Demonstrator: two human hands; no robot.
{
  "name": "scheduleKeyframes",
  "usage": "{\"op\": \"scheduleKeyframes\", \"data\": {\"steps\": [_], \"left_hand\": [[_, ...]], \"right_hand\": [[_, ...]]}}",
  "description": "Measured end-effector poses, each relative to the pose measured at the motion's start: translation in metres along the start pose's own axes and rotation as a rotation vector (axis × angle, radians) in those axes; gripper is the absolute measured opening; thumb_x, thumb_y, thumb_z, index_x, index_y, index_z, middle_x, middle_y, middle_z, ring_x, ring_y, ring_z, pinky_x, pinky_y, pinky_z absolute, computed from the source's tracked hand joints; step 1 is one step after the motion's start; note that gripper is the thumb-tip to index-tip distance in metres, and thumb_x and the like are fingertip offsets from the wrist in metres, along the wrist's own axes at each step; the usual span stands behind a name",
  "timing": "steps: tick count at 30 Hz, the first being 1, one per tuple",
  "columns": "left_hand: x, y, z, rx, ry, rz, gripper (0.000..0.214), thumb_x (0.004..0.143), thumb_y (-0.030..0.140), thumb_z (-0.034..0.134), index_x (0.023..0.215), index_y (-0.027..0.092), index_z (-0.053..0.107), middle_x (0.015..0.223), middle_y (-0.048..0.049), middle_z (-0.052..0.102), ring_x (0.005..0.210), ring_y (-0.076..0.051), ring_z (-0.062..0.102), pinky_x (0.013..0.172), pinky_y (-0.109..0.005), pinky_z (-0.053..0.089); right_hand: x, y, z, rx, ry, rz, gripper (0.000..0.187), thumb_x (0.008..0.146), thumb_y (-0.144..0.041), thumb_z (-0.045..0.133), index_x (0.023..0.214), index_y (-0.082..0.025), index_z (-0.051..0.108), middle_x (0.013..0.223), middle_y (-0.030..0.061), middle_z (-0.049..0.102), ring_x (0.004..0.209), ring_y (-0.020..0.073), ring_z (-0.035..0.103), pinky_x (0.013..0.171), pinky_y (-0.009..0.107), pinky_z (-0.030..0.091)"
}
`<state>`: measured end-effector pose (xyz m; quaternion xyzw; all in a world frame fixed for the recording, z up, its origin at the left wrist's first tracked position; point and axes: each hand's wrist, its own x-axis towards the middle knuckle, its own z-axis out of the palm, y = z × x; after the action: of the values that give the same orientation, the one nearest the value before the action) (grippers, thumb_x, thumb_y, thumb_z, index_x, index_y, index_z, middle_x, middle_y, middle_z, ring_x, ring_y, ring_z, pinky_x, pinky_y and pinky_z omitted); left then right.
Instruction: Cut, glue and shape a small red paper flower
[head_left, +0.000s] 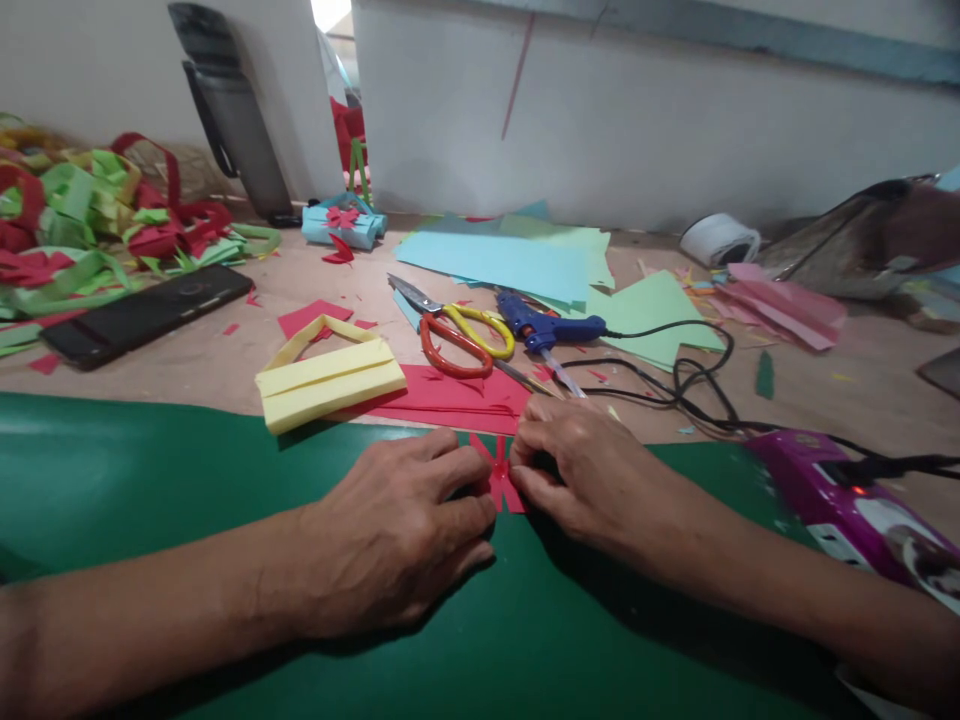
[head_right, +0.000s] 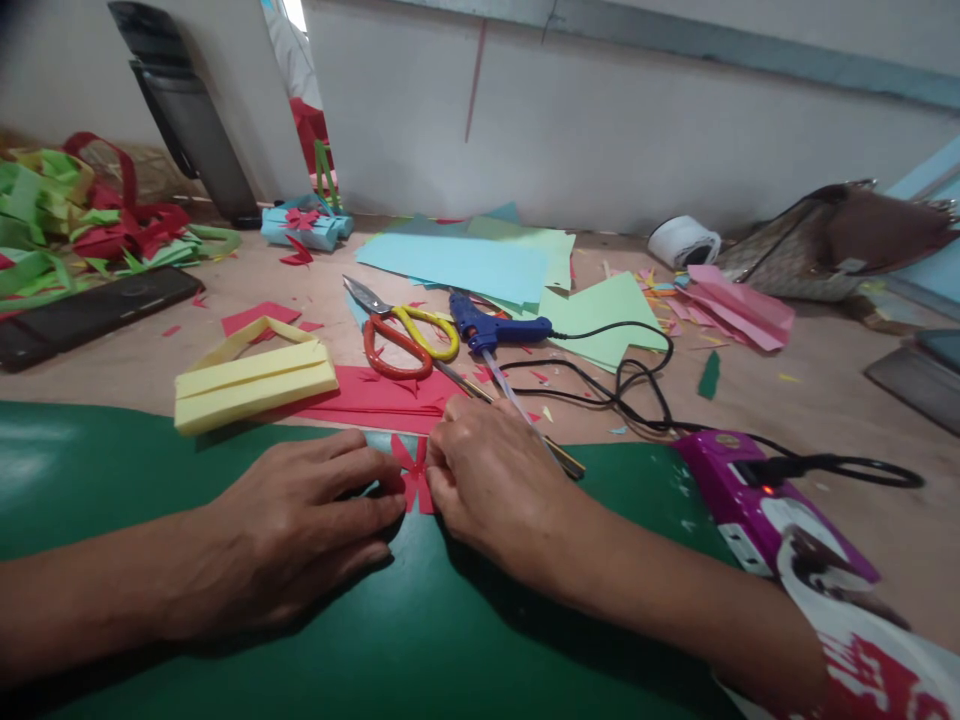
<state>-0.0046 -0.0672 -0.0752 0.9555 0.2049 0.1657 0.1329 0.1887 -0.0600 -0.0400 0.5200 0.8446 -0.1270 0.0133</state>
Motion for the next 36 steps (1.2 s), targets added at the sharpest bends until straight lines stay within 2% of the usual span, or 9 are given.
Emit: {"op": "scheduleKeyframes", "data": {"steps": [16,21,25,29,32,36], "left_hand": [[0.001,0.0,-0.001,-0.004,-0.03,-0.021,0.025,0.093,0.028,0.044,0.098,0.015,0.064,0.095,-0.0072,0.058,0.077,-0.02,0.044,0.064,-0.035,0.034],[0.001,0.001,-0.003,-0.004,-0.03,-0.002,0.024,0.093,0.028,0.044,0.098,0.015,0.063,0.095,-0.0073,0.058,0.077,-0.02,0.043,0.063,-0.034,0.033],[0.001,0.002,-0.002,0.001,-0.033,-0.011,0.023,0.093,0.028,0.044,0.101,0.015,0.061,0.095,-0.0067,0.057,0.078,-0.02,0.044,0.066,-0.034,0.034],[0.002,0.005,0.001,0.009,-0.032,-0.04,0.03,0.093,0.037,0.045,0.109,0.015,0.056,0.095,-0.0063,0.055,0.079,-0.021,0.045,0.067,-0.034,0.035],[0.005,0.009,0.002,0.04,-0.09,-0.087,0.038,0.092,0.047,0.041,0.111,0.017,0.055,0.095,-0.0067,0.054,0.079,-0.022,0.045,0.065,-0.035,0.036],[0.009,0.015,0.001,0.05,-0.144,-0.146,0.041,0.093,0.05,0.035,0.111,0.017,0.054,0.096,-0.0076,0.052,0.081,-0.023,0.046,0.067,-0.037,0.038]], "right_hand": [[0.001,0.002,-0.001,0.016,0.021,-0.03,0.021,0.081,-0.013,0.057,0.06,-0.016,0.057,0.07,0.0019,0.055,0.069,0.0153,0.049,0.065,0.029,0.031],[0.002,0.006,-0.002,0.098,0.087,-0.018,0.011,0.074,-0.01,0.064,0.069,-0.018,0.057,0.074,0.0005,0.057,0.072,0.016,0.049,0.065,0.028,0.031],[0.001,0.008,-0.001,0.1,0.109,-0.031,0.012,0.073,-0.011,0.065,0.075,-0.018,0.055,0.078,0.0004,0.058,0.073,0.0162,0.048,0.064,0.028,0.03],[0.0,0.009,-0.001,0.101,0.116,-0.027,0.016,0.072,-0.012,0.066,0.076,-0.018,0.052,0.078,0.0002,0.057,0.072,0.0161,0.047,0.063,0.027,0.029],[0.0,0.01,-0.001,0.139,0.1,-0.009,0.014,0.073,-0.013,0.065,0.074,-0.018,0.052,0.077,0.0003,0.058,0.071,0.0157,0.047,0.063,0.026,0.028],[0.001,0.011,0.0,0.192,0.105,0.008,0.01,0.072,-0.013,0.063,0.073,-0.017,0.054,0.076,0.0002,0.059,0.071,0.0154,0.047,0.061,0.026,0.028]]}}
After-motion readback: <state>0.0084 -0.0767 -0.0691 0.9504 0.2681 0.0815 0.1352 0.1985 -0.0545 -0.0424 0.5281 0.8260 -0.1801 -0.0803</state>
